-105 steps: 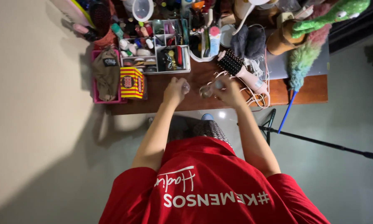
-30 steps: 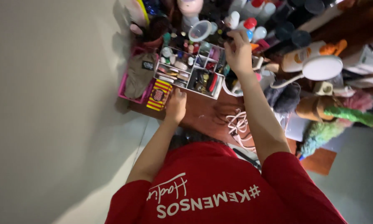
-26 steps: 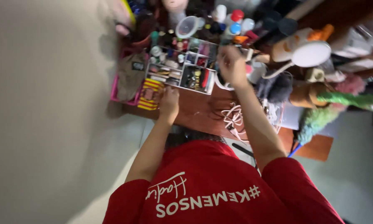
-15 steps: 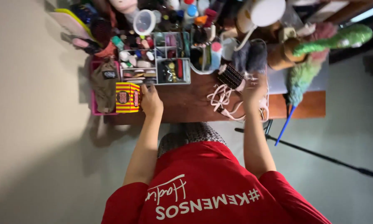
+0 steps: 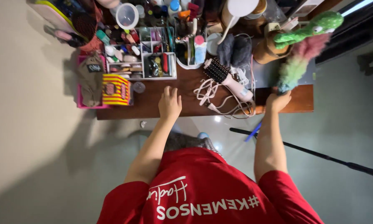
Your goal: Organizing and tidying various makeup products, hair accessories, and tools on a vanity or desk.
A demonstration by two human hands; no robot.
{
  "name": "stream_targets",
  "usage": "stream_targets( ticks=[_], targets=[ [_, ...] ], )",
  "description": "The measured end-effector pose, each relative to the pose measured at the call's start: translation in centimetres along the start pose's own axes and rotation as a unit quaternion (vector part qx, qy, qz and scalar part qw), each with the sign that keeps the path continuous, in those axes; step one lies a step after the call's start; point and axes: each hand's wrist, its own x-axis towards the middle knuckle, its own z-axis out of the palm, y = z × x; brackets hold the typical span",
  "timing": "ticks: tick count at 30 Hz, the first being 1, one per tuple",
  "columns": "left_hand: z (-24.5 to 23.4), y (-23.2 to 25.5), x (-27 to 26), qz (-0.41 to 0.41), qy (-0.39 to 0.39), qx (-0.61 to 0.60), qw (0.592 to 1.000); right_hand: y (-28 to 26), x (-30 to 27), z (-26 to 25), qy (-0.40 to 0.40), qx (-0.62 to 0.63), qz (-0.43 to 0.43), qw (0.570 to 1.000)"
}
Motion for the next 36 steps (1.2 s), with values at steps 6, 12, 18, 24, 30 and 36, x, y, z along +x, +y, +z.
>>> stream_targets(
  ticks=[6,12,18,24,30,36],
  targets=[
    [2.7,3.0,-2.1,-0.041,0.042,-0.027,0.998,-2.1,-8.2,-8.1,0.187,0.171,-0.171,0.952],
    [5.7,4.2,-5.7,-0.139,0.138,-0.107,0.975,-1.3,-15.9,-10.7,-0.216,0.332,-0.252,0.883],
    [1.1,3.5,-8.9,-0.187,0.315,-0.109,0.924,-12.9,-22.3,-9.7,-0.477,-0.221,-0.404,0.749],
    [-3.2,3.2,-10.5,-0.171,0.393,-0.176,0.886,-6.2,-23.9,-2.3,-0.438,-0.029,-0.618,0.652],
    [-4.6,3.2,-10.9,-0.142,0.413,-0.156,0.886,-10.7,-24.3,-6.6,-0.423,0.028,-0.744,0.516],
    [-5.9,3.5,-10.7,-0.131,0.420,-0.146,0.886,-10.1,-22.6,-4.6,-0.511,-0.086,-0.601,0.608]
  ],
)
